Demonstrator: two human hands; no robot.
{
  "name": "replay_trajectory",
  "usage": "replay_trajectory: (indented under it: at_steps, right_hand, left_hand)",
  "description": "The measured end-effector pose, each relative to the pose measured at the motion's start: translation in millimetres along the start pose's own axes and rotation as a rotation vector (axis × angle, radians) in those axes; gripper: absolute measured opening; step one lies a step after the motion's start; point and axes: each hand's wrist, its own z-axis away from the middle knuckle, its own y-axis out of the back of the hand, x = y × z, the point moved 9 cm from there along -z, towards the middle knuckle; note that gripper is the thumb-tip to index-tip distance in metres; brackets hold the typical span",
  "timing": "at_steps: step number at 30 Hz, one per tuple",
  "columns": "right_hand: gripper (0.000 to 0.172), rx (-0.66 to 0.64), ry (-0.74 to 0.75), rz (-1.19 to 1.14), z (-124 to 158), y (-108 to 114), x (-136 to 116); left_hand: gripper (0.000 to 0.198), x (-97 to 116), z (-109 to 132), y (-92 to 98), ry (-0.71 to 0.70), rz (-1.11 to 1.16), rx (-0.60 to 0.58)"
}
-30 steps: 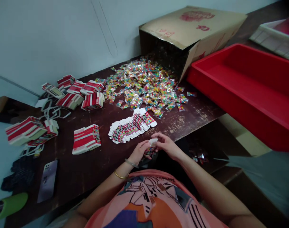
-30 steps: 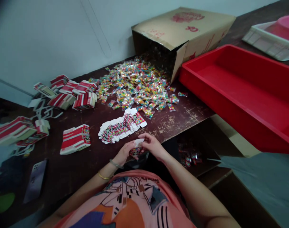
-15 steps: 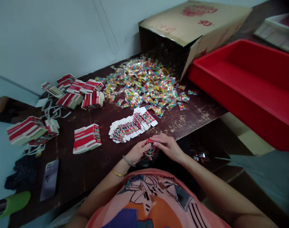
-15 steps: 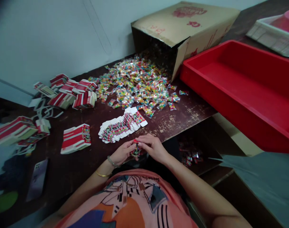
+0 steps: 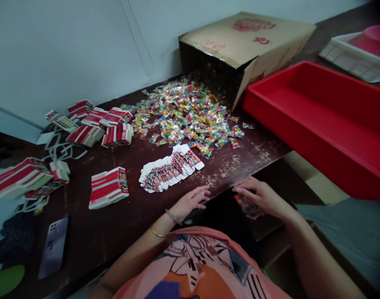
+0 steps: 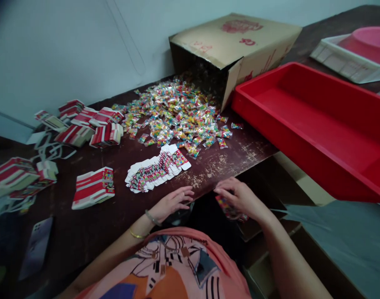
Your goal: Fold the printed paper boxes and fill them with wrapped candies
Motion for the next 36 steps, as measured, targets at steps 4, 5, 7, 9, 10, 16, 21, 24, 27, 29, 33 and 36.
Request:
replay_trajectory:
  at_steps: [4,5,7,9,10,16,21,24,27,29,33,36]
  right_hand:
    - [0.035,0.091,0.179,0.153,-61.6,-15.0,-1.7]
    - [0.042,0.108,0.235,0.177,-80.1,-26.1,-4.6]
    - [0.036,0.136,0.31,0.229,-109.6,-47.1,-10.7]
    - [0.024,0.183,0.346,0.257,-118.4,-59.4,-18.4]
    - [0.023,0.208,0.37,0.256,-113.1,-63.4,-24.3]
    - [0.024,0.081,0.616,0.185,-30.3,-99.6,-71.2]
    - [0.019,0.251,0.316,0.073,-45.8,-78.6,-61.2]
    - [0.014,0.095,0.286,-0.075,-58.2,-82.7,-61.3]
    - [0.02,-0.146,0.304,-0.21,-56.2,-87.9,-64.4]
    - [0.022,-0.366,0.341,-0.321,-46.5,-90.9,-69.2]
    - [0.025,-0.407,0.218,-0.497,-35.7,-80.0,-61.5]
    - [0.024,-0.148,0.005,-0.634,-30.4,-77.4,-40.4]
  left_hand:
    - [0.043,12.4,1.3,36.6,-0.037,0.083,0.19]
    - [0.043,10.6,1.7,40.8,-0.032,0.102,0.211]
    - [0.044,5.9,3.6,44.0,-0.017,0.114,0.211]
    - [0.046,3.8,6.8,45.0,-0.014,0.135,0.19]
    - [0.047,4.6,8.4,45.3,-0.023,0.172,0.176]
    - [0.036,13.6,7.3,44.7,-0.084,0.346,0.177]
    - [0.021,-6.2,5.8,24.4,0.078,0.044,0.153]
    - [0.02,-10.9,13.3,20.8,0.13,-0.051,0.167]
    - [0.023,-8.1,19.0,10.5,0.148,-0.14,0.056]
    - [0.026,-7.3,21.5,-3.0,0.148,-0.235,-0.091]
    - [0.03,-2.9,18.7,3.9,0.043,-0.382,0.091]
    - [0.031,0.3,20.4,13.1,-0.069,-0.384,0.336]
